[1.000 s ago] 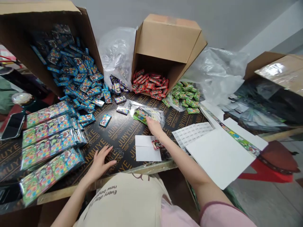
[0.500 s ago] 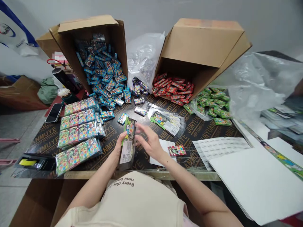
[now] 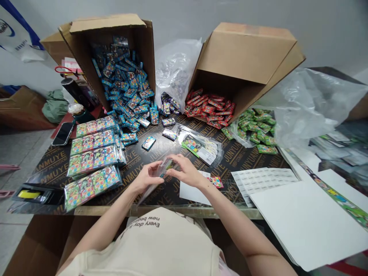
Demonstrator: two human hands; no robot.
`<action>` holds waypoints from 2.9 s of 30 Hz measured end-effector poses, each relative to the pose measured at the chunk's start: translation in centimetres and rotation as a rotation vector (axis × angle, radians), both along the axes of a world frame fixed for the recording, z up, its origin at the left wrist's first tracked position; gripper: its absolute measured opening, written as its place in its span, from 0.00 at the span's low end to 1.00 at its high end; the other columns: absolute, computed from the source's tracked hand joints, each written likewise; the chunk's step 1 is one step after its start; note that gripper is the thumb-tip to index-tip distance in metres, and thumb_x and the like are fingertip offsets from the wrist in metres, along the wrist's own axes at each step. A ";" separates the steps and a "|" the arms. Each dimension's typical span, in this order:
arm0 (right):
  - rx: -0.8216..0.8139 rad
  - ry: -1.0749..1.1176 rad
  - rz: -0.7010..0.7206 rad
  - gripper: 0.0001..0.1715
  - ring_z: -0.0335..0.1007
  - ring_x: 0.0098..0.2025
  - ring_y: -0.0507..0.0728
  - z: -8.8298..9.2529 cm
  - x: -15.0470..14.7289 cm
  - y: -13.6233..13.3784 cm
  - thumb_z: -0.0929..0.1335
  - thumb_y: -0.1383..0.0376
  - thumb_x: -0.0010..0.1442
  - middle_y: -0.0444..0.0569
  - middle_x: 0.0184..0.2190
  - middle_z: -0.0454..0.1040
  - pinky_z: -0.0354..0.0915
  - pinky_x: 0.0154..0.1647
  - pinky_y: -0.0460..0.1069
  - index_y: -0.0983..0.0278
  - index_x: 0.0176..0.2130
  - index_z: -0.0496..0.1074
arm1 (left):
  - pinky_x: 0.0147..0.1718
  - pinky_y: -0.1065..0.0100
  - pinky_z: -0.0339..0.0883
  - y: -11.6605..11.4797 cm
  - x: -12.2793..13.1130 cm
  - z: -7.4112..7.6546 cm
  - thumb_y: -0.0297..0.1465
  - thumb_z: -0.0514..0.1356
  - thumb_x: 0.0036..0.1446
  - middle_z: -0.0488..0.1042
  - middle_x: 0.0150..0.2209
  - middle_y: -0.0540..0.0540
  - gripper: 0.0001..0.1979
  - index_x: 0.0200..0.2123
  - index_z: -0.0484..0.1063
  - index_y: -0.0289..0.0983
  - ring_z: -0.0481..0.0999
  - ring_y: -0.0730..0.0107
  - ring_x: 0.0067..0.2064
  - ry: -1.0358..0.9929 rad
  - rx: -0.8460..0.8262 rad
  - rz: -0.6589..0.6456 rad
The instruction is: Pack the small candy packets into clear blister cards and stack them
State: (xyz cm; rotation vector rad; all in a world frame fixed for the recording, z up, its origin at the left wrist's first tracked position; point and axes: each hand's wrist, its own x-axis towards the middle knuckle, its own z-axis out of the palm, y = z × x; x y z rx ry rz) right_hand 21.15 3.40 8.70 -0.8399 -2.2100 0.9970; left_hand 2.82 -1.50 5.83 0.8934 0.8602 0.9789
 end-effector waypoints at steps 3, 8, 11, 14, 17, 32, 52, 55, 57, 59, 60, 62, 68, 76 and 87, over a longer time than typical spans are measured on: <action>-0.057 -0.013 -0.036 0.31 0.66 0.39 0.58 -0.2 0.3 0.0 0.68 0.46 0.56 0.51 0.43 0.75 0.62 0.42 0.52 0.62 0.52 0.69 | 0.42 0.64 0.65 -0.1 -0.2 -0.1 0.34 0.70 0.40 0.78 0.36 0.45 0.23 0.42 0.77 0.34 0.75 0.61 0.38 0.160 0.023 -0.002; -0.165 0.368 -0.398 0.35 0.64 0.55 0.61 -2.2 -0.2 0.2 0.72 0.48 0.50 0.52 0.55 0.68 0.59 0.55 0.56 0.57 0.54 0.68 | 0.30 0.70 0.64 -0.2 -0.8 -0.9 0.40 0.63 0.49 0.77 0.29 0.46 0.17 0.36 0.77 0.32 0.72 0.69 0.28 0.161 -0.058 0.150; -0.537 0.463 -0.363 0.33 0.69 0.48 0.59 -3.8 -1.0 -0.1 0.72 0.48 0.50 0.51 0.49 0.73 0.65 0.48 0.54 0.58 0.52 0.69 | 0.28 0.71 0.63 -0.1 -1.0 -0.7 0.43 0.60 0.51 0.75 0.26 0.47 0.18 0.33 0.76 0.31 0.70 0.71 0.26 0.189 -0.054 0.123; -0.732 0.491 -0.265 0.24 0.71 0.36 0.55 -4.5 -1.9 -0.4 0.73 0.50 0.49 0.47 0.34 0.76 0.67 0.38 0.50 0.62 0.41 0.74 | 0.29 0.72 0.63 -0.1 -1.0 -0.2 0.44 0.59 0.53 0.75 0.27 0.47 0.18 0.30 0.75 0.32 0.71 0.70 0.29 0.341 0.087 0.084; -0.653 0.526 -0.348 0.20 0.67 0.27 0.51 -4.2 -2.3 -0.1 0.74 0.51 0.46 0.43 0.24 0.72 0.66 0.31 0.46 0.64 0.27 0.71 | 0.20 0.73 0.58 -0.2 -0.7 0.1 0.47 0.58 0.54 0.70 0.19 0.50 0.22 0.20 0.69 0.34 0.67 0.73 0.21 0.523 0.133 0.102; -1.056 0.330 -0.094 0.26 0.72 0.23 0.52 -5.1 0.5 -1.9 0.75 0.57 0.45 0.43 0.23 0.74 0.68 0.24 0.45 0.66 0.40 0.68 | 0.28 0.69 0.65 1.0 -2.0 -1.6 0.47 0.64 0.47 0.76 0.26 0.46 0.22 0.29 0.75 0.31 0.72 0.69 0.27 0.260 -0.047 0.227; -1.046 0.396 -0.159 0.29 0.73 0.28 0.52 -4.7 0.5 -0.1 0.77 0.58 0.41 0.45 0.29 0.78 0.68 0.27 0.45 0.65 0.42 0.71 | 0.25 0.72 0.64 -0.8 -1.0 -1.3 0.40 0.70 0.40 0.74 0.25 0.50 0.20 0.33 0.74 0.32 0.71 0.72 0.25 0.190 -0.117 0.039; -1.056 0.394 -0.128 0.29 0.70 0.23 0.50 -5.2 0.4 -1.0 0.79 0.61 0.36 0.42 0.25 0.76 0.66 0.25 0.44 0.67 0.38 0.71 | 0.23 0.73 0.63 -0.5 -1.2 -1.8 0.39 0.70 0.40 0.72 0.22 0.52 0.18 0.29 0.73 0.32 0.70 0.74 0.23 0.283 -0.064 0.099; -1.046 0.390 -0.130 0.25 0.66 0.20 0.47 -5.6 0.5 -1.4 0.78 0.61 0.37 0.41 0.22 0.74 0.62 0.22 0.42 0.68 0.34 0.71 | 0.25 0.73 0.65 -0.4 -1.2 -2.2 0.37 0.70 0.40 0.73 0.24 0.51 0.17 0.29 0.72 0.32 0.71 0.73 0.25 0.327 -0.024 0.126; -1.053 0.373 -0.096 0.23 0.66 0.20 0.48 -5.7 0.8 -1.4 0.78 0.61 0.39 0.41 0.23 0.74 0.62 0.22 0.43 0.67 0.34 0.71 | 0.30 0.71 0.68 -0.5 -1.1 -2.6 0.37 0.69 0.42 0.76 0.28 0.48 0.16 0.31 0.72 0.33 0.74 0.71 0.29 0.321 0.004 0.143; -1.043 0.379 -0.091 0.23 0.68 0.23 0.49 -5.6 1.0 -1.3 0.77 0.60 0.41 0.42 0.25 0.75 0.63 0.25 0.44 0.67 0.35 0.71 | 0.33 0.69 0.68 -0.7 -1.0 -2.8 0.37 0.69 0.44 0.77 0.30 0.47 0.16 0.32 0.73 0.33 0.75 0.70 0.31 0.307 0.015 0.140; -0.967 0.432 -0.156 0.24 0.71 0.29 0.51 -5.4 1.2 -0.7 0.77 0.60 0.42 0.44 0.30 0.77 0.67 0.33 0.46 0.65 0.39 0.71 | 0.35 0.68 0.69 -1.0 -0.7 -3.5 0.38 0.67 0.46 0.77 0.31 0.47 0.15 0.32 0.73 0.33 0.76 0.69 0.32 0.286 0.025 0.101; -0.699 0.577 -0.473 0.20 0.68 0.29 0.51 -4.8 -0.2 -0.5 0.76 0.55 0.43 0.41 0.26 0.73 0.65 0.34 0.47 0.63 0.31 0.70 | 0.42 0.66 0.69 -1.2 0.8 -2.9 0.31 0.73 0.35 0.78 0.39 0.45 0.25 0.40 0.73 0.35 0.77 0.65 0.41 0.194 -0.046 0.187; -0.844 0.802 -0.700 0.29 0.73 0.36 0.57 -3.2 -4.4 -3.9 0.58 0.43 0.59 0.49 0.30 0.77 0.69 0.38 0.51 0.62 0.34 0.72 | 0.40 0.61 0.71 0.9 3.3 0.3 0.44 0.66 0.44 0.79 0.29 0.42 0.19 0.28 0.75 0.32 0.79 0.60 0.36 -0.175 -0.363 0.530; -0.485 0.569 -0.529 0.07 0.76 0.39 0.59 -3.3 -0.5 -2.9 0.71 0.61 0.53 0.48 0.35 0.80 0.68 0.47 0.55 0.60 0.33 0.78 | 0.43 0.60 0.69 0.5 0.4 2.4 0.34 0.68 0.45 0.81 0.33 0.43 0.06 0.28 0.81 0.38 0.79 0.60 0.37 0.451 0.220 0.319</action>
